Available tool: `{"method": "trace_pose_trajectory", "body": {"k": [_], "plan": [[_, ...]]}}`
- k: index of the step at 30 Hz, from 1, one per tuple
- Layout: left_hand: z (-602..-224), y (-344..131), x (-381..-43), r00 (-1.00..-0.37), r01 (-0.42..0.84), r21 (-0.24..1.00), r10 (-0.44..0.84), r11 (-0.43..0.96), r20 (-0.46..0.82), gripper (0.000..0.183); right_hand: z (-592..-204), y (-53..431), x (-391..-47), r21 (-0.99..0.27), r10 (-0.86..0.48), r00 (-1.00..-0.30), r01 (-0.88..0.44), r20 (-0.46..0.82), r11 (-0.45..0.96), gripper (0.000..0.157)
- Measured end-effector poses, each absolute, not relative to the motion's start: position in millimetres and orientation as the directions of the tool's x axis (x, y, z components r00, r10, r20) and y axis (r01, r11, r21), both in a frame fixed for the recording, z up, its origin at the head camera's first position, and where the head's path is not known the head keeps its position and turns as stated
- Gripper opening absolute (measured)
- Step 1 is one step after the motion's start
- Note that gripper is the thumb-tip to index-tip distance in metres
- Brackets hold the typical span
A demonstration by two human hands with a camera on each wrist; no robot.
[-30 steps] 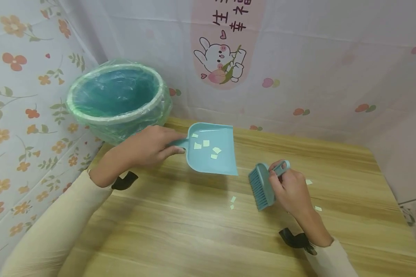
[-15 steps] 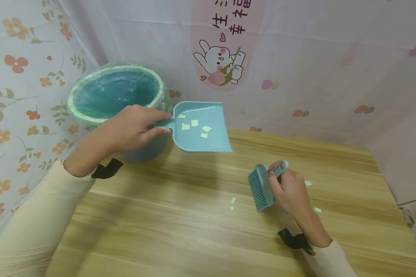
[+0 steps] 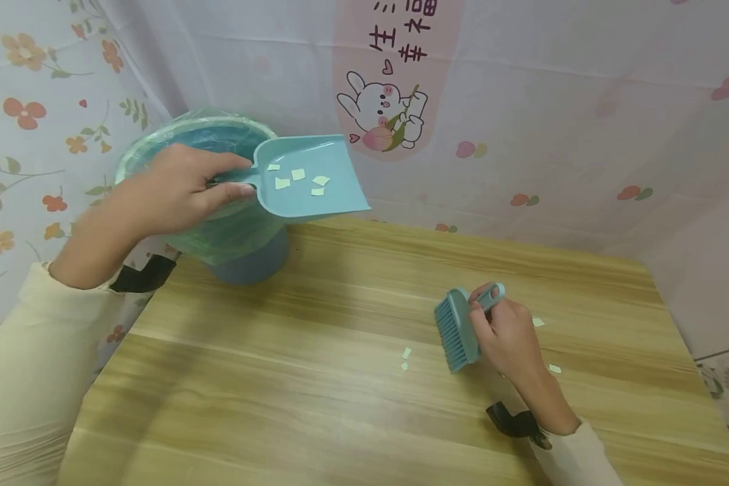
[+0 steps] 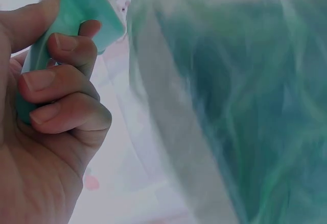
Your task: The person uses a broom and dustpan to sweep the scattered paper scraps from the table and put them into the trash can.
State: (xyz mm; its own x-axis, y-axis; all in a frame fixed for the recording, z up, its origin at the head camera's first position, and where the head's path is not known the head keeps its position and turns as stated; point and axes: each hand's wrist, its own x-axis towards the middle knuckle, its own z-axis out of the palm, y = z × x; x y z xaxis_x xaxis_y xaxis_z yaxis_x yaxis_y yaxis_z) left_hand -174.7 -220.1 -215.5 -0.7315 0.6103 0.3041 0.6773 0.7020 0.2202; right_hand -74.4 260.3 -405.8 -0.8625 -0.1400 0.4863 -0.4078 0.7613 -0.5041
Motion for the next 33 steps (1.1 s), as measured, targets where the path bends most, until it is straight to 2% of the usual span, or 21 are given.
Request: {"method": "trace_pose_trajectory", "body": {"k": [6,16,26,33], "plan": [[-209,-245,-179,-0.831,0.552,0.220,0.509,0.804,0.225,0.043,-406,260,-75,-0.505,-0.141,-0.861,-0.411,0.489,0.759,0.019],[-208,-290,-183,-0.931,0.363,0.259,0.339,0.895,0.135,0.058,-405,260,-75,-0.514,-0.139,-0.867,-0.406,0.479,0.756,0.019],[-219,-320,-183,-0.958,0.277,0.272,0.244,0.922,0.147,0.060,-406,260,-74,-0.514,-0.136,-0.866,-0.403,0.481,0.757,0.019],[-228,-330,-179,-0.943,0.302,0.201,0.261,0.932,0.205,0.053,-406,262,-74,-0.507,-0.138,-0.862,-0.409,0.489,0.759,0.019]]}}
